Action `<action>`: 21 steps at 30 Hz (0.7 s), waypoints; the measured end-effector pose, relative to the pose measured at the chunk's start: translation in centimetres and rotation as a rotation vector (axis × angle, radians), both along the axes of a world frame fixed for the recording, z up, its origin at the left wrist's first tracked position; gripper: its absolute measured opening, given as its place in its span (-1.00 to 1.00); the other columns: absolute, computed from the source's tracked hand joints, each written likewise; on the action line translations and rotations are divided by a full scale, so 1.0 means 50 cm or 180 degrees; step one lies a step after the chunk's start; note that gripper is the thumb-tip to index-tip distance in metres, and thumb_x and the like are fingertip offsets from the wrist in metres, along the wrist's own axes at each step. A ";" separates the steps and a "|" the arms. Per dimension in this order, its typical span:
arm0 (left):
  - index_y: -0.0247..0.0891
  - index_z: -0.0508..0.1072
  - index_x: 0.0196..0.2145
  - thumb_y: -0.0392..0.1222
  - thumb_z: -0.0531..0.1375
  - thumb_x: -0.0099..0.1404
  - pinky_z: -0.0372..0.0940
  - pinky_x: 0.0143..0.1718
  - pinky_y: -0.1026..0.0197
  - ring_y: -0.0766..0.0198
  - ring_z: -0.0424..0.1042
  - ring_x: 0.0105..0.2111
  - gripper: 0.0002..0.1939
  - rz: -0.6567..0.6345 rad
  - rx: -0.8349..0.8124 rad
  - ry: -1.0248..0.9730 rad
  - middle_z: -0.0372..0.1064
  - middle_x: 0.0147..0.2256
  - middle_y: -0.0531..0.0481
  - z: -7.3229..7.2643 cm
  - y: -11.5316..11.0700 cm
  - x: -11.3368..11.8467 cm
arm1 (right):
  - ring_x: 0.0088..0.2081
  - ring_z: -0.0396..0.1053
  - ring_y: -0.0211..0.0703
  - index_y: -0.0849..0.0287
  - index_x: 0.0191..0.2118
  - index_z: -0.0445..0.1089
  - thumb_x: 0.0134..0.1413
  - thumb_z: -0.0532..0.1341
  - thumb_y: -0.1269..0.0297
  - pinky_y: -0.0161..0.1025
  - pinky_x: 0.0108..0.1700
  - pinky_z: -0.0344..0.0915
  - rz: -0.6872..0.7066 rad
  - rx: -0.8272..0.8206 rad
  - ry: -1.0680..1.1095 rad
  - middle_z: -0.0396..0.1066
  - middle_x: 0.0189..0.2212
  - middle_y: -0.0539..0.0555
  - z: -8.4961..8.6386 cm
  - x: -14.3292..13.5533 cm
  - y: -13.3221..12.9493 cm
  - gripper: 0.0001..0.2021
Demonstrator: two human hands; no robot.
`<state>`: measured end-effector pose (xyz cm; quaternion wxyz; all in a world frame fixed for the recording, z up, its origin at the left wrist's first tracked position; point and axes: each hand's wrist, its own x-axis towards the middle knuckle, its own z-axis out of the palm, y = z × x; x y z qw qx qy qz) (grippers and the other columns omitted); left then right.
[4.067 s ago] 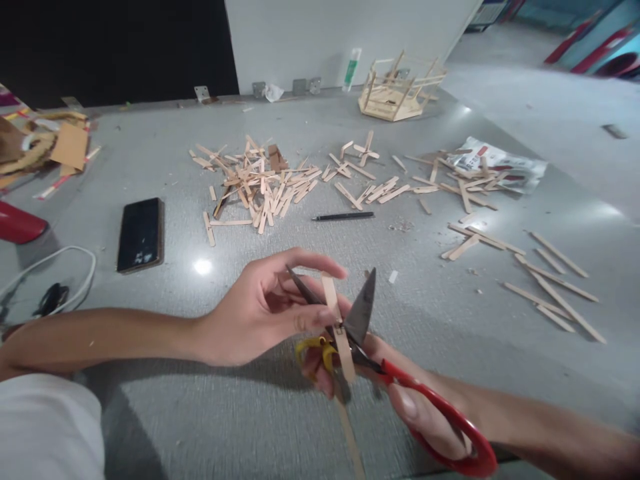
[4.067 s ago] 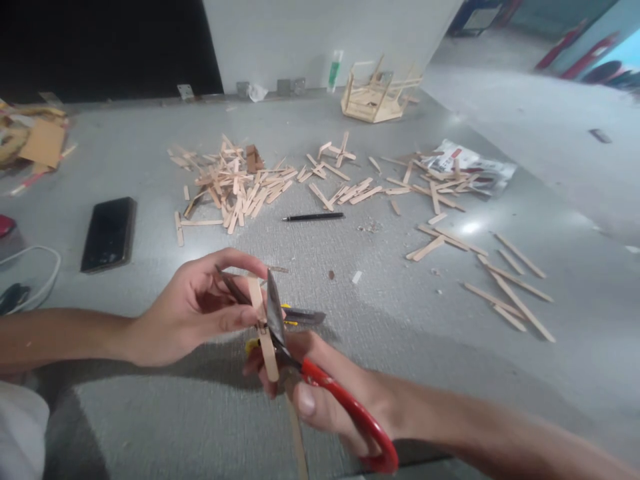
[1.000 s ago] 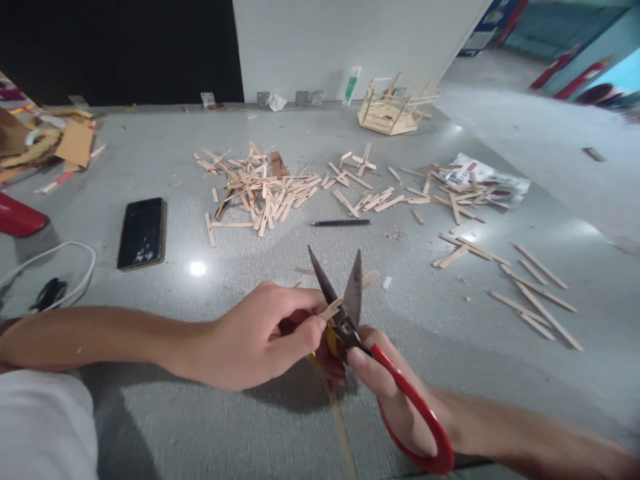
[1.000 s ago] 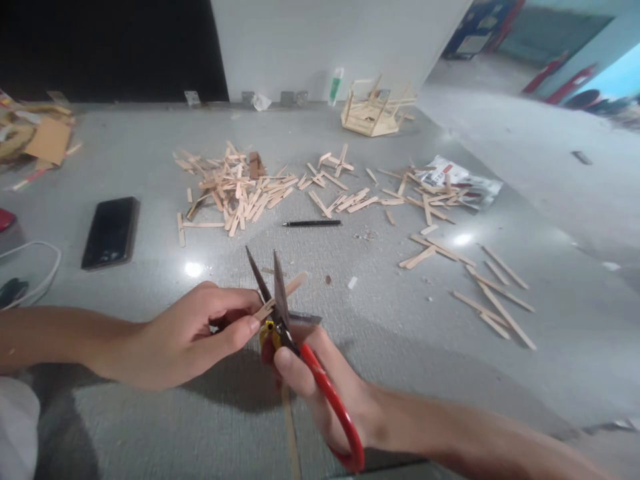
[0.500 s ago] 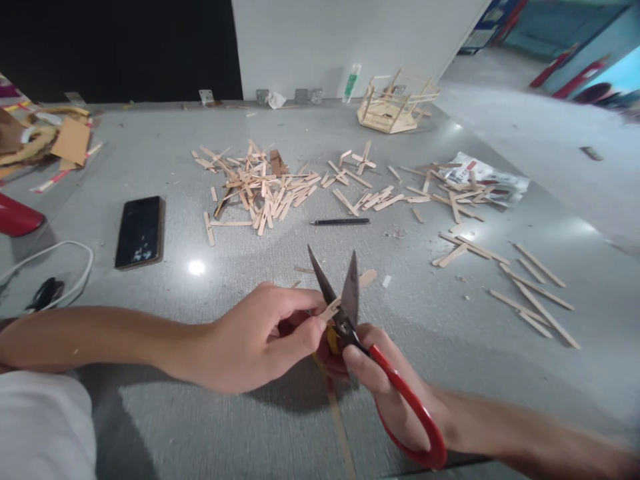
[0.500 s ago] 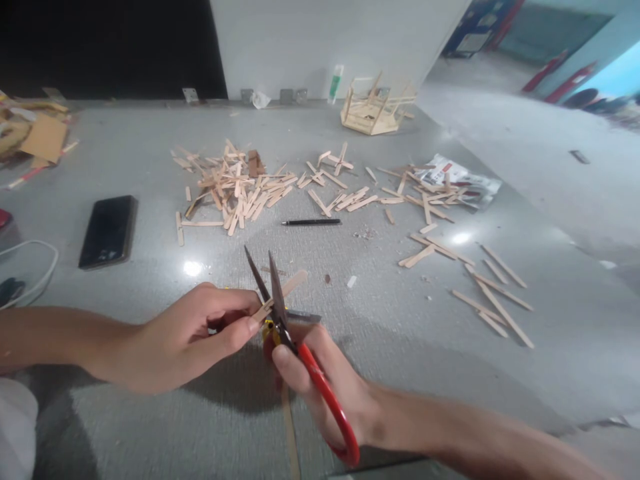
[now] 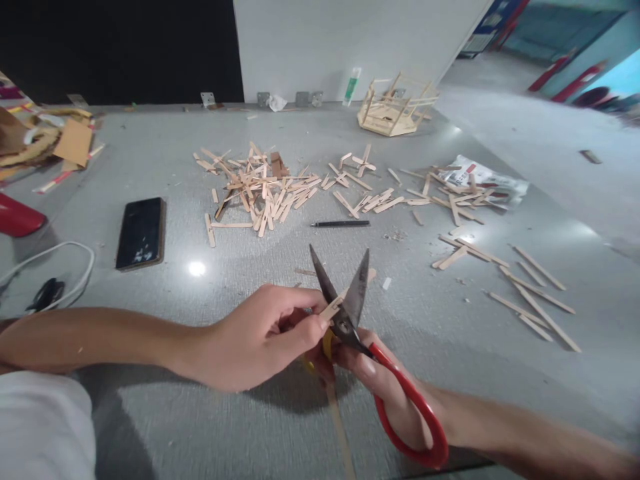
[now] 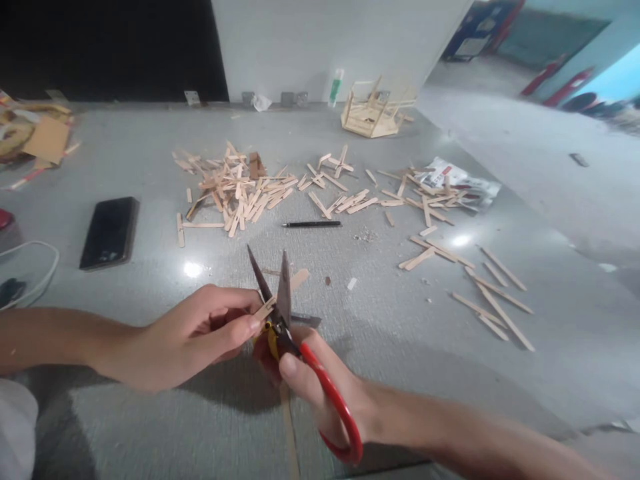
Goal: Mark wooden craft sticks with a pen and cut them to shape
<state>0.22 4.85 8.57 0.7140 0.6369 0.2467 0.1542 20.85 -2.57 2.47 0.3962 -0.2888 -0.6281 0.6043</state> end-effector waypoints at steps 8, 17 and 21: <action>-0.24 0.33 -0.32 0.13 0.11 0.57 0.07 -0.56 0.37 0.41 0.14 -0.55 -0.58 0.0218 0.0041 -0.0127 0.15 -0.52 0.15 -0.015 -0.018 0.002 | -0.01 0.43 0.05 -0.06 0.15 0.34 0.49 0.07 0.11 0.01 0.13 0.41 -0.0270 0.0392 -0.0199 0.43 -0.03 0.13 -0.031 0.023 -0.021 -0.75; -0.28 0.41 -0.34 0.02 0.07 0.56 0.07 -0.50 0.31 0.39 0.15 -0.50 -0.62 0.0294 0.0755 0.0272 0.22 -0.48 0.08 -0.006 -0.017 -0.006 | 0.11 0.47 0.15 -0.08 0.29 0.39 0.46 0.09 -0.13 0.05 0.18 0.41 -0.0071 0.0196 -0.0072 0.53 0.00 0.18 0.044 0.003 0.002 -0.53; -0.26 0.33 -0.40 -0.09 0.08 0.53 0.03 -0.54 0.35 0.42 0.09 -0.53 -0.67 0.0321 0.0839 0.0259 0.14 -0.50 0.12 0.000 -0.017 -0.008 | 0.16 0.44 0.16 -0.11 0.36 0.30 0.45 0.11 -0.15 0.05 0.25 0.34 -0.0029 0.0331 -0.0174 0.49 0.06 0.18 0.039 0.013 0.003 -0.50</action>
